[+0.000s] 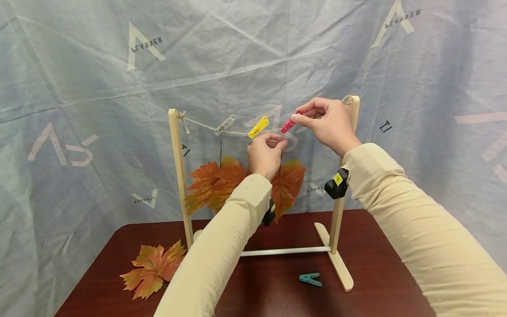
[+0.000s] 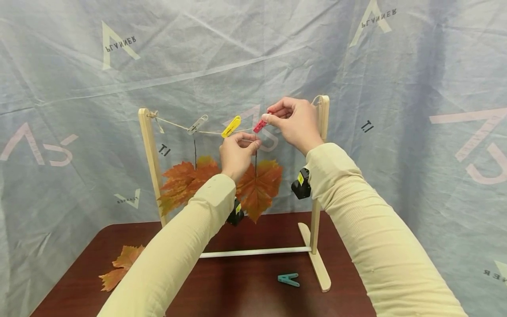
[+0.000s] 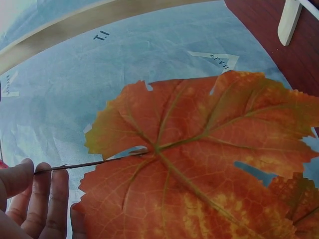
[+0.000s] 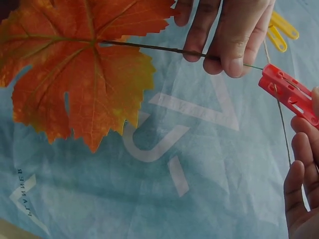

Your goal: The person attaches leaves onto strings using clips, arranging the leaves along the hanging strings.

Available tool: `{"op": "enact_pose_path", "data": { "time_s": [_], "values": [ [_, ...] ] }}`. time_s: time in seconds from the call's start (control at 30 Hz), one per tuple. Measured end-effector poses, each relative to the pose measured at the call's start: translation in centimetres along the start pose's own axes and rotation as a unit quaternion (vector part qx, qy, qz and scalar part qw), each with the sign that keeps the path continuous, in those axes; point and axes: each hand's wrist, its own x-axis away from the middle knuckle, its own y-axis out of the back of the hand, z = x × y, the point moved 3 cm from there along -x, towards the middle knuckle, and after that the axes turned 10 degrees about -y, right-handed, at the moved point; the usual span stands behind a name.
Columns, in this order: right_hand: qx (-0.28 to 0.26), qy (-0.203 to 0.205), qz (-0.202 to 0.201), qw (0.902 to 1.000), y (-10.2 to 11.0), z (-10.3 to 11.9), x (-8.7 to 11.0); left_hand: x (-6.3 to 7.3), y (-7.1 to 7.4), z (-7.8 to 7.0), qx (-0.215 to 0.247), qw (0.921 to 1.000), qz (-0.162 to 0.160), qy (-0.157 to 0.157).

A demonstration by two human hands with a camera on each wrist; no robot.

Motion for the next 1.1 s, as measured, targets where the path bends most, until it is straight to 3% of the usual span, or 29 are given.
{"op": "enact_pose_path", "data": {
  "time_s": [0.73,1.1],
  "values": [
    [0.043,-0.013,0.003,0.9990,-0.5,-0.4,0.2,0.0,-0.1,0.3,-0.010,0.9998,0.015,-0.009],
    [0.066,-0.026,0.021,0.9972,-0.2,-0.9,1.1,0.4,-0.5,0.7,-0.003,0.9990,0.041,-0.017]
  ]
}}
